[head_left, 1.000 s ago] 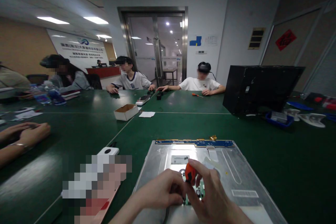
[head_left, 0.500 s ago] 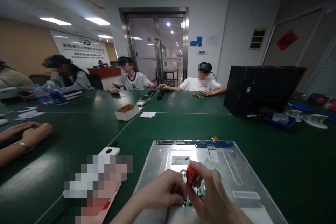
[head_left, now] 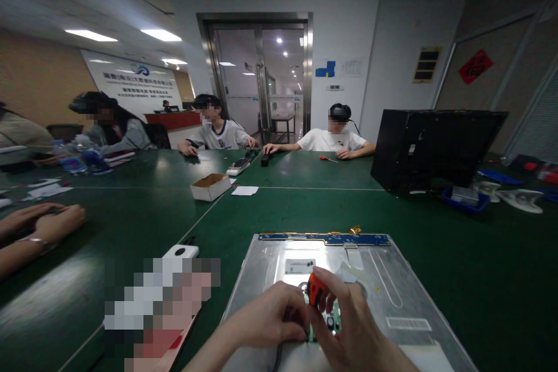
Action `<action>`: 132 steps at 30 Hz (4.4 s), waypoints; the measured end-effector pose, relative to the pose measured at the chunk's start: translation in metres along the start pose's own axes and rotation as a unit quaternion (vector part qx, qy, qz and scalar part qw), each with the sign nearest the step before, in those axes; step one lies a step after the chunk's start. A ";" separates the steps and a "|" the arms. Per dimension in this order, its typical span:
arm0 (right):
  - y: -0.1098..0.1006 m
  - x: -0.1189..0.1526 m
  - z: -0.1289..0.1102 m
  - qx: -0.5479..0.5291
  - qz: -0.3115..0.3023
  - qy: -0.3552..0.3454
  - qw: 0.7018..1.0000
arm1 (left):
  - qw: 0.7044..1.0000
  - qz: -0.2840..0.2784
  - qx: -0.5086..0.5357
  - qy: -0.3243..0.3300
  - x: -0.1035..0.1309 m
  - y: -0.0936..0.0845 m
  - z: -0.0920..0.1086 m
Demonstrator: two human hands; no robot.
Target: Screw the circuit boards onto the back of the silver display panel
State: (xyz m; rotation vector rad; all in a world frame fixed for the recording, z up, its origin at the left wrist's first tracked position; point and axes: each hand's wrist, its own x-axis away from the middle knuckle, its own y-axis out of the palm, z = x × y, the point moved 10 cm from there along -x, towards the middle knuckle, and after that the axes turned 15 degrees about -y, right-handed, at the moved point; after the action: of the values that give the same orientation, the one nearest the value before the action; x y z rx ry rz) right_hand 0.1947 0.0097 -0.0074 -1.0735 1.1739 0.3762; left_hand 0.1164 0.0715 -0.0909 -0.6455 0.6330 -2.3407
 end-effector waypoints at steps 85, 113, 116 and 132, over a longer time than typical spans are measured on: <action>0.000 -0.011 -0.003 -0.032 0.001 -0.022 0.999 | 1.000 0.005 0.019 -0.008 -0.001 0.001 -0.004; 0.003 -0.001 -0.001 -0.008 -0.005 0.000 1.000 | 1.000 -0.001 0.025 -0.007 0.000 0.000 -0.001; 0.003 0.000 0.002 -0.005 0.000 0.009 1.000 | 0.999 -0.006 0.029 -0.016 0.000 0.000 -0.001; 0.000 -0.011 -0.005 -0.042 -0.008 -0.018 0.999 | 1.000 -0.001 0.015 -0.015 0.000 0.000 -0.003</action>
State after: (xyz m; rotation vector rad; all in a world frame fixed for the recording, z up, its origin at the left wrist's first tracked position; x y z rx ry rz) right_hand 0.1877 0.0081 0.0022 -1.1437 1.1237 0.4333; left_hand 0.1148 0.0719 -0.0935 -0.6660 0.5839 -2.3336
